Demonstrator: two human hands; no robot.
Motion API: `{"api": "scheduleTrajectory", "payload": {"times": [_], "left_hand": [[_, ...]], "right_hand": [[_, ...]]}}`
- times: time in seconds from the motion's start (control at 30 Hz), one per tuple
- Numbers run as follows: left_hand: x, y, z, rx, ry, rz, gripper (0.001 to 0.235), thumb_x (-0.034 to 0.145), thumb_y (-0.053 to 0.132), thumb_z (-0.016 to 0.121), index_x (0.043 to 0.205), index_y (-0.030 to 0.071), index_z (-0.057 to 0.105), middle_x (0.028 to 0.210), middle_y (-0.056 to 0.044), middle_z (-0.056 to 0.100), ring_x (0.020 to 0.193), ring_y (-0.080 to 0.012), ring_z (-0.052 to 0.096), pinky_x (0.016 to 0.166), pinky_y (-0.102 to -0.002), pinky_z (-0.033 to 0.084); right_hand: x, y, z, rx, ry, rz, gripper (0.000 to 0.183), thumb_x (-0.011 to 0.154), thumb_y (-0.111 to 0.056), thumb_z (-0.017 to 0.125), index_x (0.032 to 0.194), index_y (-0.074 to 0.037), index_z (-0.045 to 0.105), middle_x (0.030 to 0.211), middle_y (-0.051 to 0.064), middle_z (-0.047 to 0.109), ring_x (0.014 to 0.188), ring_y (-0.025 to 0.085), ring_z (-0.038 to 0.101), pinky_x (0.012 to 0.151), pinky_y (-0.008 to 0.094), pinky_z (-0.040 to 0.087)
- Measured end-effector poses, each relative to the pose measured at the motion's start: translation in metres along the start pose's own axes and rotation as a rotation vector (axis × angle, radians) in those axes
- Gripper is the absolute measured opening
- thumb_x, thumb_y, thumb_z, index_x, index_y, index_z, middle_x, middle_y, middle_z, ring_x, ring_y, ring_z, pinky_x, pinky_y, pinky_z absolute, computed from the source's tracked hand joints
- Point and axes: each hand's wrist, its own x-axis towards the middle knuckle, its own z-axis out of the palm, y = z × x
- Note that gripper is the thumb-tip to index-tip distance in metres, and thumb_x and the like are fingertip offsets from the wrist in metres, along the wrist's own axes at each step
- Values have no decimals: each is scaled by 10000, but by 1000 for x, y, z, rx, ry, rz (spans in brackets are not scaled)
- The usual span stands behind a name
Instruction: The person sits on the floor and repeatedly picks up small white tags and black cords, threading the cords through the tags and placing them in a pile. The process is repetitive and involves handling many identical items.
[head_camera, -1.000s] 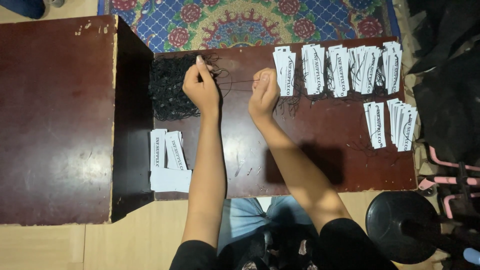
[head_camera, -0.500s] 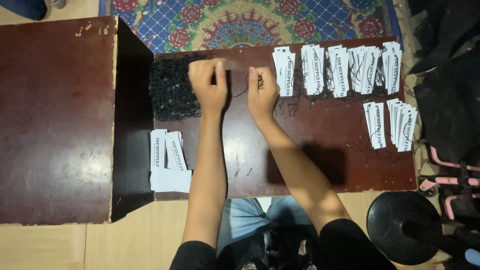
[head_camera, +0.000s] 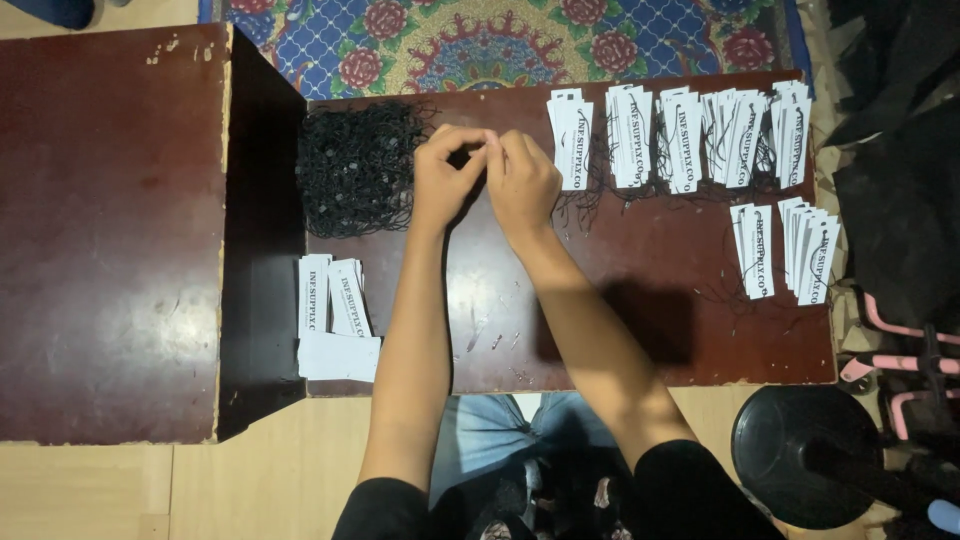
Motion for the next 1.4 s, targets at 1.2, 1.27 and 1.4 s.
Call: {"api": "scheduleTrajectory", "payload": {"times": [1.2, 1.27, 1.4], "left_hand": [[3, -12, -1, 12, 74, -110, 164, 840, -16, 728, 936, 107, 778, 815, -67, 701, 583, -153, 580, 599, -292, 499], [3, -13, -1, 9, 76, -105, 167, 839, -17, 730, 936, 109, 780, 816, -69, 700, 581, -157, 582, 595, -293, 498], [3, -12, 0, 10, 80, -101, 171, 834, -26, 731, 934, 104, 781, 815, -66, 704, 580, -159, 588, 598, -294, 495]], "right_hand": [[-62, -143, 14, 145, -1029, -416, 559, 736, -231, 891, 1213, -65, 653, 1068, 174, 658, 1008, 341, 606, 821, 461, 442], [-56, -145, 9, 153, -994, -412, 538, 751, -206, 882, 1214, -64, 646, 1050, 163, 646, 993, 333, 607, 809, 452, 447], [-59, -144, 10, 153, -945, -399, 508, 796, -160, 850, 1242, -66, 626, 1030, 130, 631, 979, 304, 611, 796, 427, 455]]}}
